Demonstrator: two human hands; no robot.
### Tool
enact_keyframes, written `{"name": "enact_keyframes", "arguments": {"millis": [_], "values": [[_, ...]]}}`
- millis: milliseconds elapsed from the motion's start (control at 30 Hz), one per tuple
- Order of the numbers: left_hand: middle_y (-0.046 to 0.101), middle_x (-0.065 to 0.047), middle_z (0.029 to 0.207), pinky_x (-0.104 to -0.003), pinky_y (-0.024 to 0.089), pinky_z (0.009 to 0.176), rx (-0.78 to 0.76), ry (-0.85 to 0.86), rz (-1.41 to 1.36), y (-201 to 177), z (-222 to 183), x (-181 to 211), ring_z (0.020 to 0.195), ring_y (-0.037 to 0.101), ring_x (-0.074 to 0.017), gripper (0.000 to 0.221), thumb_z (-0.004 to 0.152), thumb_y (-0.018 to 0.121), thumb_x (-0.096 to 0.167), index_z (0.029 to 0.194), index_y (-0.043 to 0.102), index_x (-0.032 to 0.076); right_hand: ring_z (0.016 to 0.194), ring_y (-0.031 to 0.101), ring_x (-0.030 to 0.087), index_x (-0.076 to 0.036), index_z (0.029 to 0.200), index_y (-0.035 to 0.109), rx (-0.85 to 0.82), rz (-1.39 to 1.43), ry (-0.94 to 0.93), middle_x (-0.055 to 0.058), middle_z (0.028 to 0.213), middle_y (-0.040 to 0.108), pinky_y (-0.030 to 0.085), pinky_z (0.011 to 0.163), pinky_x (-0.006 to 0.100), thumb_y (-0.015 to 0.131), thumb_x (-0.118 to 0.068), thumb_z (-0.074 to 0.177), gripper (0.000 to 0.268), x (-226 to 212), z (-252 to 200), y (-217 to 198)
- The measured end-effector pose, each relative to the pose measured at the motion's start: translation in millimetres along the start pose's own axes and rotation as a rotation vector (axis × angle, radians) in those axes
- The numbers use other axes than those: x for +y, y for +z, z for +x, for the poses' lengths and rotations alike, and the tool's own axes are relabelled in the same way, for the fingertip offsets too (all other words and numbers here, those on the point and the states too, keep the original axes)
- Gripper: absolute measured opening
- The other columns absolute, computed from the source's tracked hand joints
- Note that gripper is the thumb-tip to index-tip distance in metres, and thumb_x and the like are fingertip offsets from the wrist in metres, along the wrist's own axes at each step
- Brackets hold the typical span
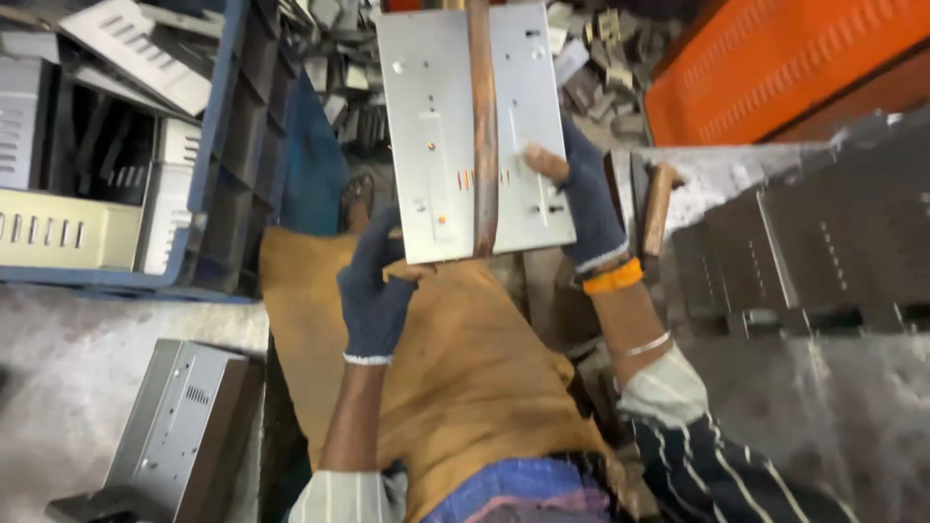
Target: Operating a spot welding machine to assemble metal panels and enclosures.
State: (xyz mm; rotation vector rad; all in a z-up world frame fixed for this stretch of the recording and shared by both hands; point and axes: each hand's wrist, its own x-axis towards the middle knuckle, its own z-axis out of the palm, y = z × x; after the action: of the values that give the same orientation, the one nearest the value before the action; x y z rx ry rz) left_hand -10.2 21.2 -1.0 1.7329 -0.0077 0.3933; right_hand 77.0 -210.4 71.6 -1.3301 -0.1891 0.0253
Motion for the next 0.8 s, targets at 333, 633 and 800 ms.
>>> {"name": "enact_keyframes", "arguments": {"millis": [333,633,800], "values": [[0.074,-0.005,0.108,-0.024,0.05,0.065,0.042,0.142,0.009,-28,4,-42,0.082,0.064,-0.008,0.045,0.087,0.066,0.001,0.132,0.065,0.002,0.089,0.058,0.01,-0.003,0.142,0.062,0.154,-0.167,0.018,0.003,0.113,0.069,0.042,0.066,0.023,0.068,-0.022,0.09,0.056,32,17,20],[0.069,0.001,0.098,-0.024,0.045,0.057,0.201,-0.102,-0.016,-41,-4,-40,0.073,0.055,-0.005,0.036,0.1,0.065,0.024,0.13,0.066,0.004,0.099,0.061,0.009,0.004,0.142,0.057,0.07,-0.113,-0.156,0.003,0.112,0.065,0.054,0.088,0.026,0.071,-0.016,0.1,0.049,80,20,33],[0.062,-0.01,0.135,-0.032,0.047,0.11,0.177,0.35,-0.014,16,-5,-8,0.125,0.06,-0.0226,0.041,0.111,0.071,0.028,0.142,0.06,0.003,0.098,0.067,0.017,0.005,0.144,0.057,0.078,0.314,0.02,0.008,0.117,0.068,0.055,0.086,0.032,0.072,-0.021,0.097,0.056,89,11,-36]]}}
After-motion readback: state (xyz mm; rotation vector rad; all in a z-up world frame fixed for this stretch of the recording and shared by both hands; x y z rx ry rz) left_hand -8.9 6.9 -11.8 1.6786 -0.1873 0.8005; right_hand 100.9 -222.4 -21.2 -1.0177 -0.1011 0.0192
